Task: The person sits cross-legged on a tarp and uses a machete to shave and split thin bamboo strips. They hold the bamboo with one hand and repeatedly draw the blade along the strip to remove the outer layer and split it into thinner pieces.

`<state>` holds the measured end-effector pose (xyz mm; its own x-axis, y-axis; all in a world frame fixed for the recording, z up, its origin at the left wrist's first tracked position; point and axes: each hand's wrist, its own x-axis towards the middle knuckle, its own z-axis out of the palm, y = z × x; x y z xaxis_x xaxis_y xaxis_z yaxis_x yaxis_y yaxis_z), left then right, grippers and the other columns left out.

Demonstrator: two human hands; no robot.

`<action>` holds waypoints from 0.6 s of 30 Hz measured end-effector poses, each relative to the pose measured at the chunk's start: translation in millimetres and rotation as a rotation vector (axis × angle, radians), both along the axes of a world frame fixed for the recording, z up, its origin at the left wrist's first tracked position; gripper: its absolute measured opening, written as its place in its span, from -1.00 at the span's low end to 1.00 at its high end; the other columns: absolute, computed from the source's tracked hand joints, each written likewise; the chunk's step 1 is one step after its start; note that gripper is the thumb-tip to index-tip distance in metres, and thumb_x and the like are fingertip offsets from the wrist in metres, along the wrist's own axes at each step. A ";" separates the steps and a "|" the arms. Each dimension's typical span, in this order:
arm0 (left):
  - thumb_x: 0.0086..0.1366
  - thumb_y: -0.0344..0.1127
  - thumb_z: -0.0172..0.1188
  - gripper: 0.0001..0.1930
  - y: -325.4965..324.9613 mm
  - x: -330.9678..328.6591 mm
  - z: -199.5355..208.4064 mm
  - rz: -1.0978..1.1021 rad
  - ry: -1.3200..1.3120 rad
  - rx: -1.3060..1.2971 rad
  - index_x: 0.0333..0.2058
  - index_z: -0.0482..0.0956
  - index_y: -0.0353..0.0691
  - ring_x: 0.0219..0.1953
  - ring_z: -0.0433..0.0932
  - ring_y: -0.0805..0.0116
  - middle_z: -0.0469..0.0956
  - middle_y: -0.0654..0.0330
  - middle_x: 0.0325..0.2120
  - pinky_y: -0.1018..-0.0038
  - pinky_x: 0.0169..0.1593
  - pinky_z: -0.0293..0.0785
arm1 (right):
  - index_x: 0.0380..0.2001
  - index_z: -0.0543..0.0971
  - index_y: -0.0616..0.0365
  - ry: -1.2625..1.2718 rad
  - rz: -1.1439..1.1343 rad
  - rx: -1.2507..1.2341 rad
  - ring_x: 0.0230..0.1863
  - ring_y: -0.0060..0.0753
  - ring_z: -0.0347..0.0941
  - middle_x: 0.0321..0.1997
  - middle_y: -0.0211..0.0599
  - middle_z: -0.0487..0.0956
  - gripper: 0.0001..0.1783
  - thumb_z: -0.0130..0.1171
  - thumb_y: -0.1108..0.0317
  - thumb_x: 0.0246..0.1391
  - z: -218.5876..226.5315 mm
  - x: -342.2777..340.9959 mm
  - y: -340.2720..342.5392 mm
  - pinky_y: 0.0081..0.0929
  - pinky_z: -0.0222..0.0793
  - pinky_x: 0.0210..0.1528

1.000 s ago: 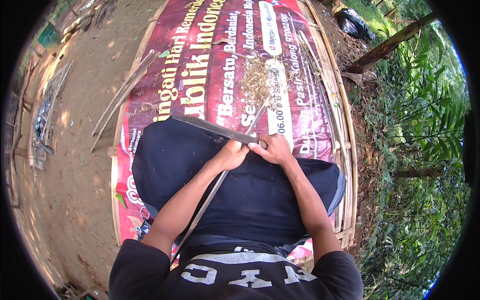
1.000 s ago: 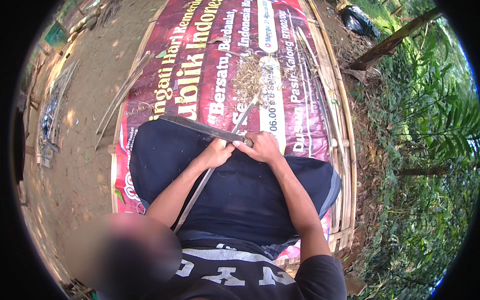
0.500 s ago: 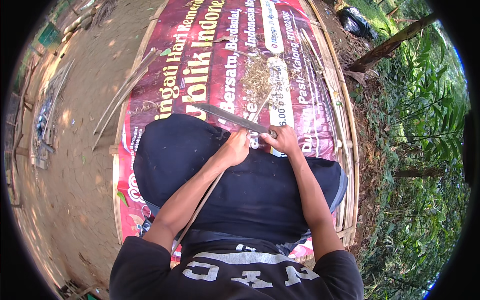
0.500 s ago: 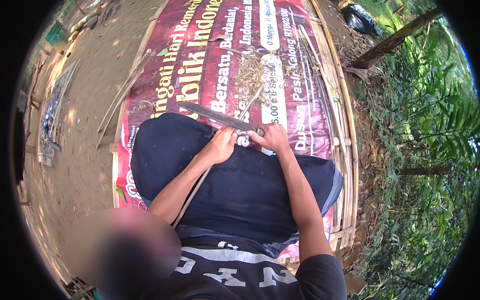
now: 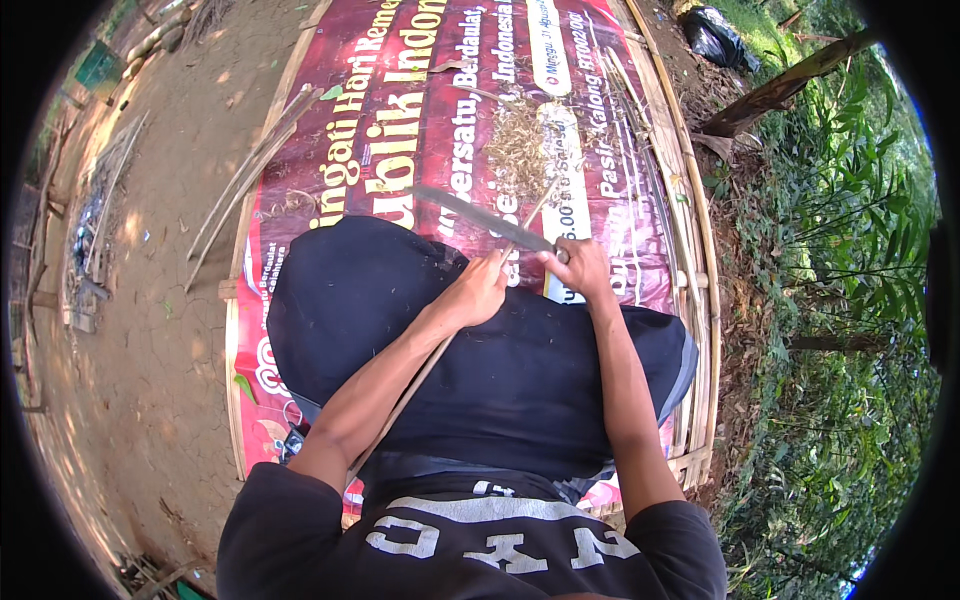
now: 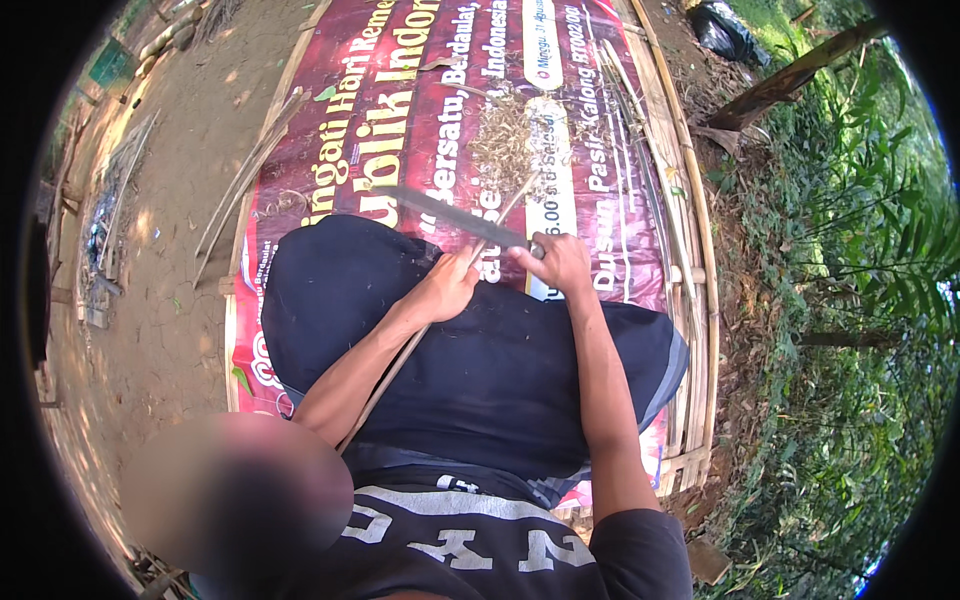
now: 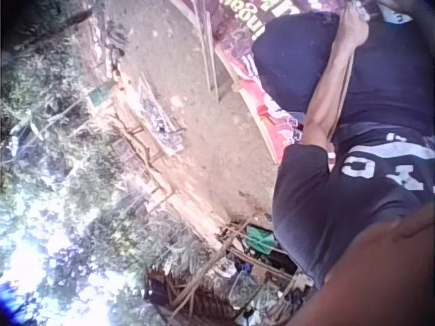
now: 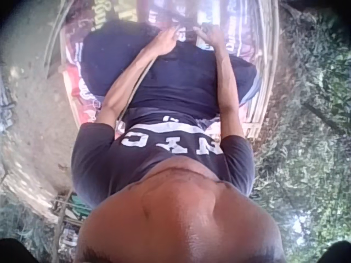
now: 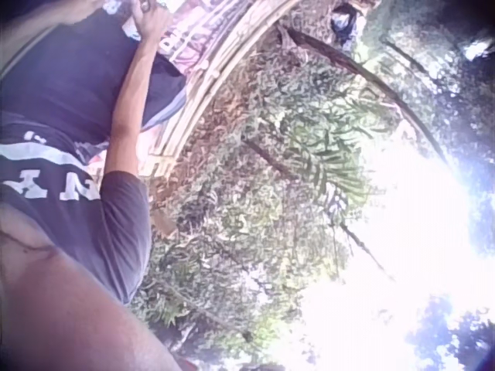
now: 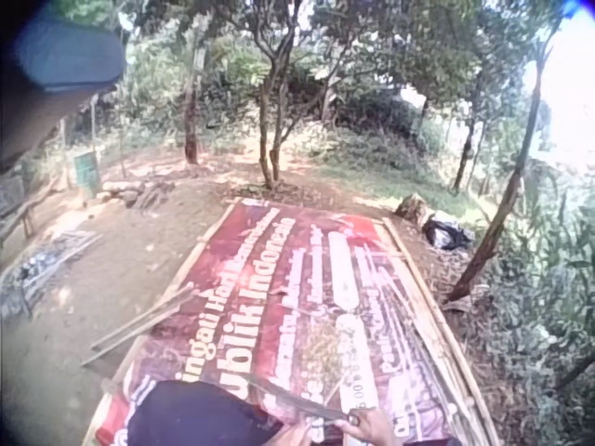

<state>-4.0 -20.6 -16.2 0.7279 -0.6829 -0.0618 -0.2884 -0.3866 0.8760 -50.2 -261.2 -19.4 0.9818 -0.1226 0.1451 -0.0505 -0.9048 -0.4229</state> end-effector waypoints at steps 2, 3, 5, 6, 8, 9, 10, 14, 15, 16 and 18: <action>0.45 -0.31 -0.05 -0.74 14.4 -2.0 9.3 0.013 -0.040 -0.001 -0.08 0.40 -0.44 -0.14 0.49 -0.29 0.54 -0.21 -0.33 0.02 -0.07 0.38 | -0.65 0.59 0.18 0.022 -0.221 0.189 -0.66 0.08 0.46 -0.76 -0.05 0.47 -0.27 0.12 -0.35 0.11 -4.1 -2.9 -45.2 -0.06 0.33 -0.52; 0.45 -0.29 -0.03 -0.73 11.8 -2.9 17.9 -0.037 0.078 0.014 -0.16 0.39 -0.47 -0.27 0.51 -0.29 0.52 -0.24 -0.41 0.03 -0.18 0.40 | -0.67 0.58 0.18 0.086 -0.166 -0.036 -0.64 0.08 0.47 -0.76 -0.02 0.46 -0.25 0.09 -0.36 0.13 -1.5 -4.0 -59.5 -0.04 0.35 -0.50; 0.46 -0.28 -0.03 -0.74 13.0 -9.5 -4.9 0.076 -0.013 -0.072 -0.23 0.38 -0.46 -0.40 0.51 -0.27 0.51 -0.23 -0.50 0.05 -0.28 0.38 | -0.67 0.57 0.19 0.089 -0.145 -0.092 -0.63 0.09 0.48 -0.75 -0.01 0.47 -0.24 0.07 -0.37 0.14 10.8 -4.1 -44.3 -0.05 0.35 -0.50; 0.46 -0.29 -0.04 -0.74 12.3 -8.9 -5.5 0.084 0.013 -0.079 -0.24 0.38 -0.46 -0.40 0.51 -0.25 0.51 -0.22 -0.51 0.05 -0.29 0.38 | -0.67 0.57 0.18 0.149 -0.177 -0.119 -0.62 0.10 0.48 -0.75 -0.02 0.47 -0.24 0.08 -0.37 0.13 14.4 -7.6 -34.5 -0.05 0.35 -0.50; 0.46 -0.30 -0.05 -0.75 9.9 -3.6 1.1 0.084 0.072 -0.106 -0.27 0.37 -0.45 -0.41 0.52 -0.23 0.50 -0.20 -0.52 0.06 -0.30 0.37 | -0.64 0.60 0.16 0.140 -0.165 -0.047 -0.62 0.09 0.49 -0.74 -0.05 0.48 -0.31 0.15 -0.33 0.11 17.5 -10.8 -16.3 -0.09 0.37 -0.51; 0.46 -0.31 -0.05 -0.75 5.8 -1.7 4.4 0.084 0.064 -0.101 -0.28 0.38 -0.44 -0.44 0.52 -0.17 0.50 -0.17 -0.54 0.08 -0.32 0.36 | -0.62 0.62 0.15 0.124 -0.141 0.010 -0.62 0.09 0.50 -0.73 -0.07 0.49 -0.33 0.17 -0.31 0.10 15.7 -10.2 -2.0 -0.10 0.39 -0.50; 0.46 -0.31 -0.05 -0.76 3.9 0.3 8.0 0.060 0.100 -0.089 -0.25 0.39 -0.44 -0.37 0.54 -0.17 0.52 -0.19 -0.48 0.09 -0.26 0.39 | -0.60 0.63 0.14 0.100 -0.069 0.018 -0.63 0.08 0.50 -0.74 -0.07 0.49 -0.34 0.18 -0.31 0.10 18.9 -8.8 12.7 -0.10 0.39 -0.51; 0.46 -0.34 -0.06 -0.75 -0.3 -1.2 1.8 -0.059 0.002 -0.204 -0.05 0.46 -0.40 0.02 0.50 -0.17 0.53 -0.23 -0.11 0.14 0.13 0.38 | -0.54 0.67 0.10 0.008 0.193 0.022 -0.65 0.06 0.50 -0.76 -0.11 0.48 -0.37 0.20 -0.32 0.06 26.7 -4.2 48.5 -0.11 0.41 -0.53; 0.46 -0.33 -0.06 -0.74 1.8 -3.1 1.3 -0.035 0.007 -0.215 -0.05 0.46 -0.40 0.00 0.51 -0.18 0.54 -0.23 -0.12 0.13 0.11 0.39 | -0.55 0.67 0.09 0.030 0.216 0.014 -0.65 0.06 0.50 -0.75 -0.11 0.49 -0.37 0.20 -0.33 0.05 24.9 -4.1 52.2 -0.11 0.41 -0.53; 0.46 -0.33 -0.06 -0.74 3.8 -4.6 0.7 -0.010 0.010 -0.226 -0.05 0.46 -0.40 -0.01 0.52 -0.19 0.55 -0.22 -0.13 0.12 0.09 0.40 | -0.55 0.67 0.09 0.033 0.198 0.001 -0.65 0.07 0.50 -0.75 -0.11 0.48 -0.35 0.19 -0.35 0.05 24.5 -4.2 50.3 -0.11 0.42 -0.52; 0.47 -0.29 -0.04 -0.76 13.5 -2.2 1.8 0.013 0.078 -0.008 -0.12 0.46 -0.38 -0.20 0.59 -0.07 0.58 -0.09 -0.30 0.12 -0.07 0.46 | -0.54 0.68 0.09 -0.027 0.107 -0.142 -0.65 -0.01 0.51 -0.76 -0.16 0.49 -0.31 0.12 -0.39 0.09 10.4 -0.2 18.8 -0.11 0.40 -0.53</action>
